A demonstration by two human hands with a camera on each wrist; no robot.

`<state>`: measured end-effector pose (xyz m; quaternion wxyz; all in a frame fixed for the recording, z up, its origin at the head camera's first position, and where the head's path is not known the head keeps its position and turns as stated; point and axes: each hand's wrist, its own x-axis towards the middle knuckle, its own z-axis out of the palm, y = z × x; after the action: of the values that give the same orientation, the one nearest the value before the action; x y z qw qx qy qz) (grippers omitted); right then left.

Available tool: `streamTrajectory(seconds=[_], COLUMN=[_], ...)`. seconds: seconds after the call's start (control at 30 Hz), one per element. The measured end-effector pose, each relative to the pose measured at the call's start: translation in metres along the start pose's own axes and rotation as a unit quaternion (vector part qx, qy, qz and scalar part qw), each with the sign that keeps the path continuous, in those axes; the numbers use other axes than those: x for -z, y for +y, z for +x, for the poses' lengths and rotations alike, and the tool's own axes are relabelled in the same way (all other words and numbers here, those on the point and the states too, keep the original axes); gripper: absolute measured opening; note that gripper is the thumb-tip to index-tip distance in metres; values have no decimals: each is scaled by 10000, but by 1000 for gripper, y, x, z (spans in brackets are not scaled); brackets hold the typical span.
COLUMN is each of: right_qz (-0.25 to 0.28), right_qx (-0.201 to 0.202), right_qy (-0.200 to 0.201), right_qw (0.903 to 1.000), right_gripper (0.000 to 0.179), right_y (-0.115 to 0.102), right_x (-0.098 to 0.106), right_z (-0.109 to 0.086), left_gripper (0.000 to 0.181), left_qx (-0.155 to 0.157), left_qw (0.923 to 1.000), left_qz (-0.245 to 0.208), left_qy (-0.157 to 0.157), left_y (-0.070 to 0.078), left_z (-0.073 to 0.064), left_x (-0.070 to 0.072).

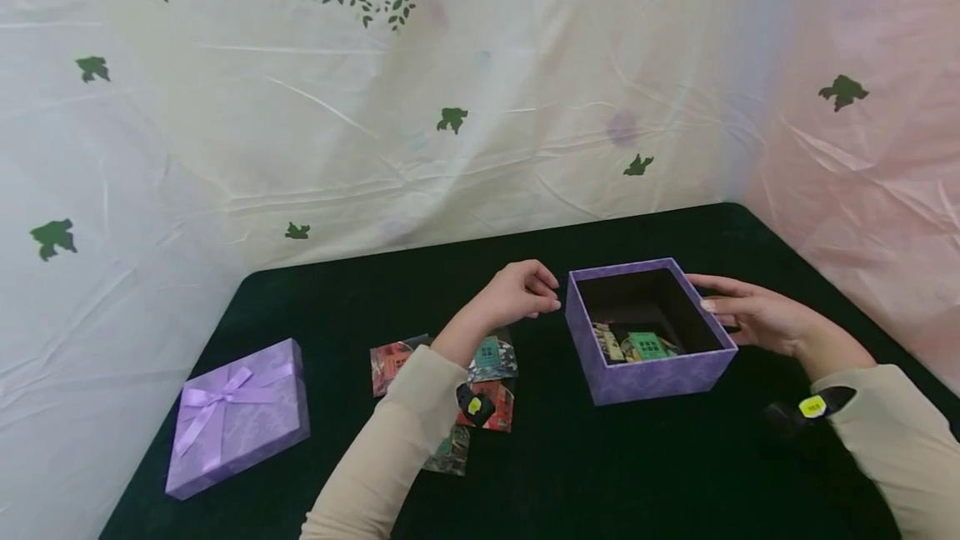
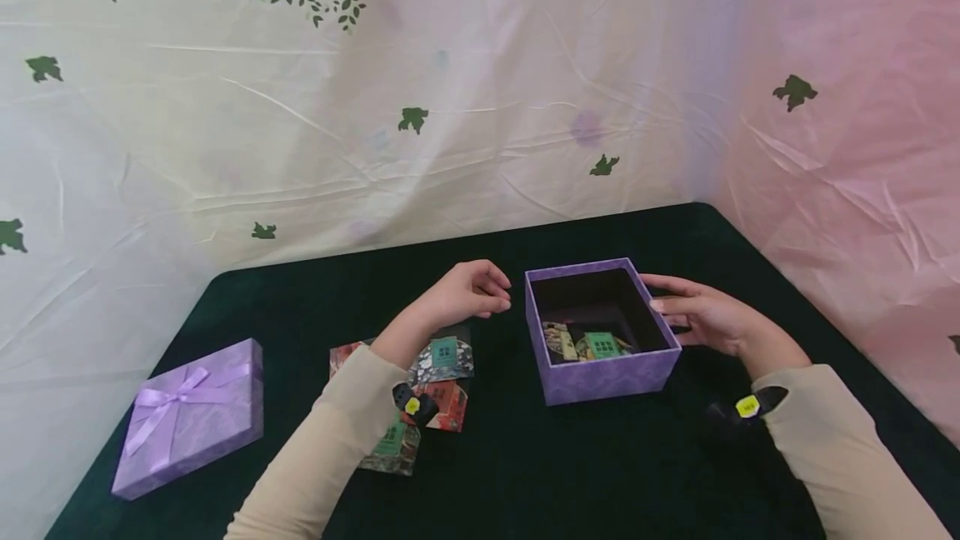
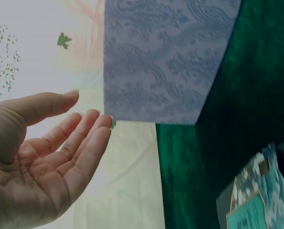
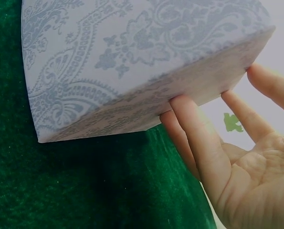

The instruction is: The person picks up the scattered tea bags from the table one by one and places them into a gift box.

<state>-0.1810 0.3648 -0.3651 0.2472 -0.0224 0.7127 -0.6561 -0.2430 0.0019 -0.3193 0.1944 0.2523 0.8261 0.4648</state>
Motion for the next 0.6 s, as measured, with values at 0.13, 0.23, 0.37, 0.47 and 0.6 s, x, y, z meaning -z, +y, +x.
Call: streamTrajectory(seconds=[0.13,0.23,0.37,0.47,0.6], right_qz=[-10,-42,-76,-70,-61], right_qx=[-69,-91,-95,-81,-68], right_qy=[79,101,80,36,-23], right_qw=[9999,9999,9999,9999,10000], right_gripper=[34,34,35,35,35], right_y=[-1,-1,-1,-1,-3], right_x=[-1,-1,0,0,0], right_z=[-1,0,0,0,0], left_gripper=[23,23,23,24,23], left_qx=[41,106,253,344,416], left_qw=[9999,9997,9993,9989,9984], left_qz=[103,178,237,275,304], left_qy=[55,113,141,162,234], left_y=[-8,-14,-22,-27,-34], left_z=[-2,-4,-6,-9,-14], left_x=[6,9,13,17,22])
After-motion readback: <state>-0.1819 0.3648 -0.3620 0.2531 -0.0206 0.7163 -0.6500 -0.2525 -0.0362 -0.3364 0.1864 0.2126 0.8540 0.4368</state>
